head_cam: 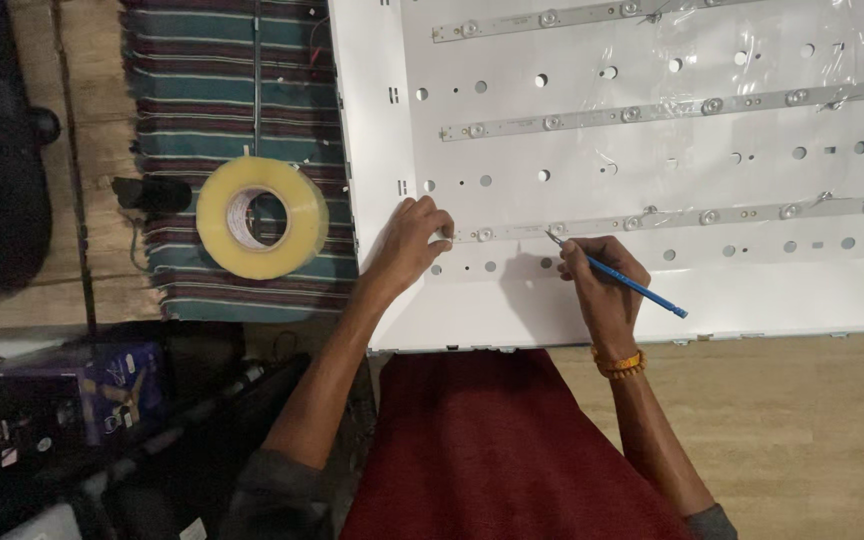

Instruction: The person smooths protective film on a white panel with LED strips, then uses a blue pen to mark points along the strips. They handle wires and adjust the panel edge while working on the fixture.

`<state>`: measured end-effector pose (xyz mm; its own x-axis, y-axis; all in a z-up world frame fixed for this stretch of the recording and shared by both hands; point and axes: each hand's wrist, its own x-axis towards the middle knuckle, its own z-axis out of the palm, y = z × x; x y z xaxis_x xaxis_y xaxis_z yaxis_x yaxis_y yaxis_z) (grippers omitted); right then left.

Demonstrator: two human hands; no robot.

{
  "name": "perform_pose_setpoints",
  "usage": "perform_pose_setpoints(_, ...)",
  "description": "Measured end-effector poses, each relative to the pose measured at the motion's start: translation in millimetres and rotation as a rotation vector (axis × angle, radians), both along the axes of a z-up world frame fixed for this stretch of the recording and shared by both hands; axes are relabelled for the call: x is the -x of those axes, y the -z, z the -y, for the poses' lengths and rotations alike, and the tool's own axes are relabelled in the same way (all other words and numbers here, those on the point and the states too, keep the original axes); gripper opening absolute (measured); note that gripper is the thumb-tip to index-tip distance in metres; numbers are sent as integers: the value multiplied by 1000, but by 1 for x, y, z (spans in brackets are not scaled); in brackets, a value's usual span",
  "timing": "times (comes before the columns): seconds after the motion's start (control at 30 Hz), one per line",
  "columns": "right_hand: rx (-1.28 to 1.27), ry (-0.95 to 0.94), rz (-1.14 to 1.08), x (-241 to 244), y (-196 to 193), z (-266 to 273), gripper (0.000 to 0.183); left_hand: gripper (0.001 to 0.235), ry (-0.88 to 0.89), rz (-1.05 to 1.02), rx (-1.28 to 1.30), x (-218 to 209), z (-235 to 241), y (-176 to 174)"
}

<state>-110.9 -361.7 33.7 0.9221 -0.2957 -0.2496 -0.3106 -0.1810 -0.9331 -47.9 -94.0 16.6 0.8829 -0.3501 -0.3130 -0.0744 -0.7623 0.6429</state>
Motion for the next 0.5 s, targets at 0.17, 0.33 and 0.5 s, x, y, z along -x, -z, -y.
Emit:
perform_pose_setpoints(0.17,-41,-24,3,10,-1,7,17,12,-15,-82,-46,-13,7,2)
perform_pose_setpoints(0.33,-44,-43,42,11,-2,10,18,11,-41,25,-24,6,7,4)
perform_pose_setpoints(0.5,-53,-52,66,12,-5,15,15,14,-336,239,36,31,27,10)
